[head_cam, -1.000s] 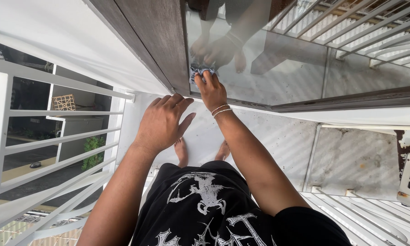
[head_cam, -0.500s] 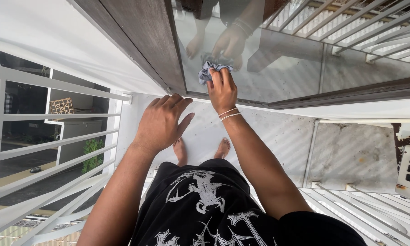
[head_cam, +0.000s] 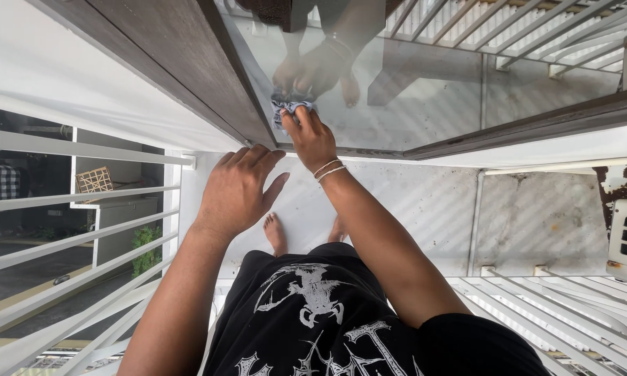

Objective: The recorder is cleaning a glass sliding door or large window on a balcony using a grey cloth.

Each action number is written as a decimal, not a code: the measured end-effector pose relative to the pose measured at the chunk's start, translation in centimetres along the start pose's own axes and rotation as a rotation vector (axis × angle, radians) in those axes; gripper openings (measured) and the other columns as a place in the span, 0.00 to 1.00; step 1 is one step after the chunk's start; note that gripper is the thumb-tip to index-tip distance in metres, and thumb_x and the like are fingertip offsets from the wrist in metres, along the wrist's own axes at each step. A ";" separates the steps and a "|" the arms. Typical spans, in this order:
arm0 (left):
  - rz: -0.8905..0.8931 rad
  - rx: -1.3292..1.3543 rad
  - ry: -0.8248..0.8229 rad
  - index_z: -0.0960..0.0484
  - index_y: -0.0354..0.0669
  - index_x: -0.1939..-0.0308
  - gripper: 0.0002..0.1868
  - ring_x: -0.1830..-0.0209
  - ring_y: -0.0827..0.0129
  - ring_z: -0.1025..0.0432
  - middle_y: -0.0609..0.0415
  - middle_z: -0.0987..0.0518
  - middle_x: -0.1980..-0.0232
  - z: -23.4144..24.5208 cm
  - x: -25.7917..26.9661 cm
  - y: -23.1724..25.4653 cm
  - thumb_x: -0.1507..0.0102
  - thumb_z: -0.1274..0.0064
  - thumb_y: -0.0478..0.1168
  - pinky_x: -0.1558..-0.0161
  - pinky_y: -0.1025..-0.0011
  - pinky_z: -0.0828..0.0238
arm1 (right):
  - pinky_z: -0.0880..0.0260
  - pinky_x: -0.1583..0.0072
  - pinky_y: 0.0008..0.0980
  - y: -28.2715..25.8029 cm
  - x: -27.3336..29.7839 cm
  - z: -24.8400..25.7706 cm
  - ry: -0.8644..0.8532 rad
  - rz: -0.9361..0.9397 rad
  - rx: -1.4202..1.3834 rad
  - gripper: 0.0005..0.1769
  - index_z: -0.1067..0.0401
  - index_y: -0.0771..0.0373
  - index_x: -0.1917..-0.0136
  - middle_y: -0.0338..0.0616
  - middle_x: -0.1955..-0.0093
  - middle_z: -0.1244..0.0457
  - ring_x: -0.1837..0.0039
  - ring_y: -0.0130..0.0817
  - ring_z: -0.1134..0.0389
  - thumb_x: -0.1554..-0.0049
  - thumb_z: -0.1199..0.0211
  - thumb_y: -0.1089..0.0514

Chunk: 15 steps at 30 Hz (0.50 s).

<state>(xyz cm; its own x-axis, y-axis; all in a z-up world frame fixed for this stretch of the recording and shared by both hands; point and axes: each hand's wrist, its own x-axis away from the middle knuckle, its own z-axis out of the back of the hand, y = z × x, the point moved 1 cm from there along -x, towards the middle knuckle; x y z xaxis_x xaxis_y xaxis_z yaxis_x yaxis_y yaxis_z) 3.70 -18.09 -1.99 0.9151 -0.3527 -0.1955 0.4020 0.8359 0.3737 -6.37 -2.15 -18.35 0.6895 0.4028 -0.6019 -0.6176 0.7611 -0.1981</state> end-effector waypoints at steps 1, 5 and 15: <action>0.001 0.007 -0.008 0.17 0.40 0.47 0.18 0.53 0.58 0.22 0.48 0.17 0.52 -0.2 -0.4 0.2 0.35 0.42 0.47 0.50 0.60 0.26 | 0.27 0.57 0.33 0.8 0.5 0.2 -0.006 -0.027 0.015 0.15 0.29 0.57 0.41 0.39 0.51 0.42 0.52 0.37 0.32 0.42 0.34 0.64; -0.046 0.016 -0.001 0.18 0.39 0.47 0.18 0.53 0.58 0.22 0.48 0.18 0.51 -1.6 -1.3 1.1 0.35 0.42 0.47 0.50 0.61 0.25 | 0.26 0.56 0.35 3.9 2.7 2.3 0.013 -0.094 0.058 0.15 0.28 0.55 0.43 0.39 0.52 0.42 0.53 0.37 0.33 0.42 0.31 0.64; -0.137 0.013 -0.027 0.17 0.39 0.48 0.17 0.57 0.57 0.22 0.48 0.18 0.55 -3.2 -4.4 4.6 0.36 0.41 0.46 0.53 0.60 0.25 | 0.26 0.49 0.38 9.9 7.0 7.2 -0.007 -0.248 0.075 0.23 0.26 0.57 0.42 0.43 0.48 0.41 0.48 0.40 0.32 0.50 0.26 0.65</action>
<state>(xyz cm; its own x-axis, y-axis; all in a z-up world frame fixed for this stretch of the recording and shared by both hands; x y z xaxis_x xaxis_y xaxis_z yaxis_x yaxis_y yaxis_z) 1.40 -11.35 -2.36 0.8518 -0.4749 -0.2210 0.5238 0.7737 0.3564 -4.94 11.85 -18.89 0.8191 0.2025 -0.5366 -0.3998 0.8725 -0.2809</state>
